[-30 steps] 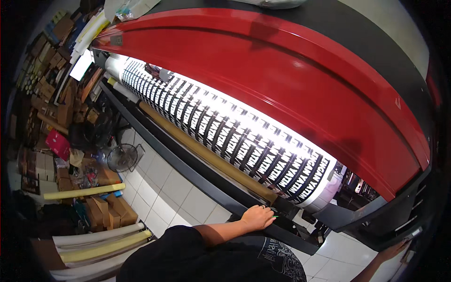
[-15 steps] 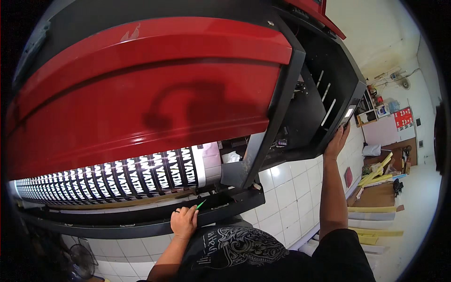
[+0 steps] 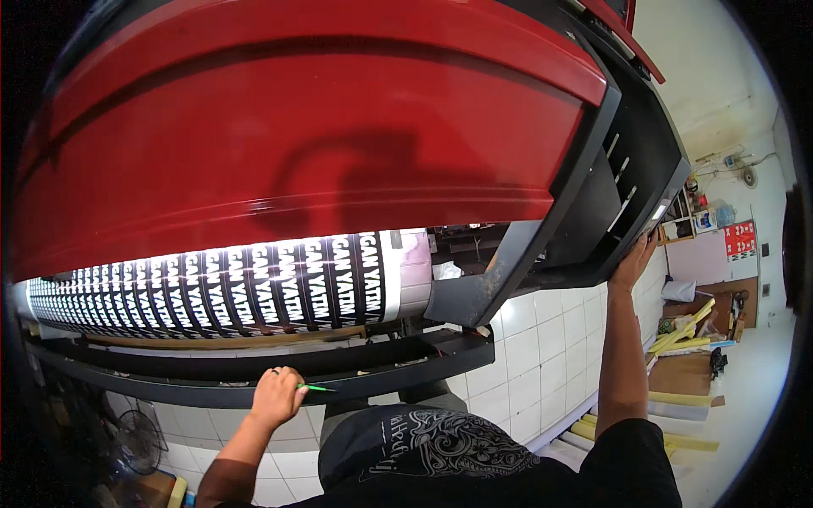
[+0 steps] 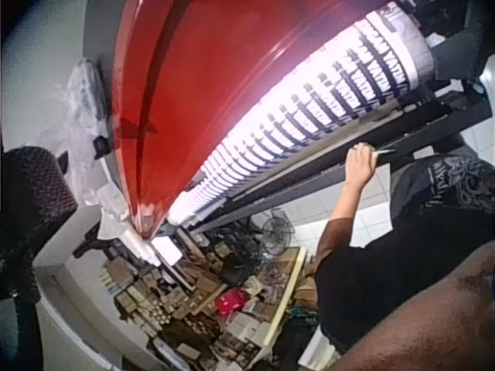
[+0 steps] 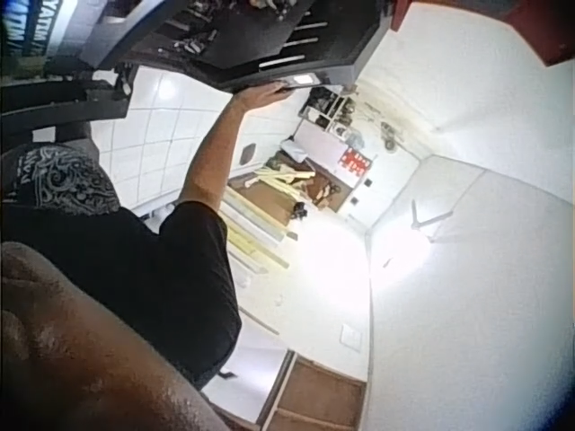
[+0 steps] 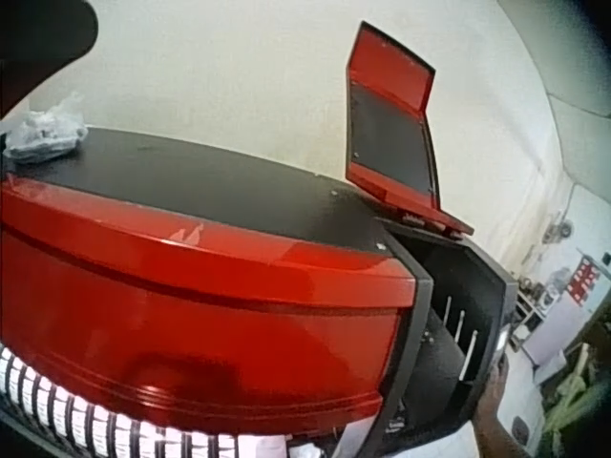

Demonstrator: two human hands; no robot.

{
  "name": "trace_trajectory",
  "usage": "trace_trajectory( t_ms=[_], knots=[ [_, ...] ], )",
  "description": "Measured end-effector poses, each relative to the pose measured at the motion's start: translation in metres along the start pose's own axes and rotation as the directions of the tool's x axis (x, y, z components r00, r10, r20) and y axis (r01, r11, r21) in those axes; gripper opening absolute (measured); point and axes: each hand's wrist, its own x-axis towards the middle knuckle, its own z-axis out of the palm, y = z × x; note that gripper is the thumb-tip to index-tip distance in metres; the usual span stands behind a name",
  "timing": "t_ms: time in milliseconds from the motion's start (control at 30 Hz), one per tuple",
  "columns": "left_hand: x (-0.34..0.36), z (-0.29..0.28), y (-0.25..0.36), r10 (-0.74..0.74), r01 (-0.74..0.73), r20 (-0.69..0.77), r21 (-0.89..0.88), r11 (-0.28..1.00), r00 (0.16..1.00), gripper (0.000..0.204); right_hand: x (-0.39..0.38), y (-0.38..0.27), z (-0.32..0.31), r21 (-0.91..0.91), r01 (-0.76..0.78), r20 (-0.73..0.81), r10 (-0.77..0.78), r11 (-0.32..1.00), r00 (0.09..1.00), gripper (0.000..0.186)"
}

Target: Checking internal components of a large-format printing machine using a small tool.

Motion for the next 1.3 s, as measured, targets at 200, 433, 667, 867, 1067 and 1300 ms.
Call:
trace_trajectory(
  t_ms=[200,433,667,867,1067,1300],
  knots=[
    [0.004,0.004,-0.009,-0.073,0.070,0.064,0.036,0.997,0.995,0.036,0.003,0.007,-0.007,-0.096,0.054,0.002,-0.054,0.994,0.999,0.057],
    [0.011,0.005,-0.005,-0.166,0.160,0.049,0.111,0.981,0.985,0.038,0.000,0.006,-0.007,-0.032,0.012,0.024,-0.011,0.999,1.000,0.060],
    [0.012,0.009,-0.006,-0.201,0.194,0.048,0.120,0.974,0.978,0.039,0.003,0.012,-0.011,-0.057,0.050,0.027,-0.048,0.997,0.998,0.059],
    [0.012,0.007,-0.006,-0.251,0.239,0.083,0.133,0.962,0.964,0.038,-0.001,-0.001,-0.001,-0.043,-0.008,-0.021,0.007,0.999,1.000,0.057],
    [0.012,0.007,-0.005,-0.243,0.234,0.060,0.124,0.964,0.968,0.038,-0.002,-0.003,0.000,-0.038,-0.021,-0.026,0.020,0.999,0.999,0.058],
    [0.010,0.009,-0.005,-0.243,0.236,0.050,0.109,0.966,0.969,0.038,0.001,0.002,-0.005,-0.100,0.001,-0.026,-0.003,0.995,1.000,0.058]
  ],
)
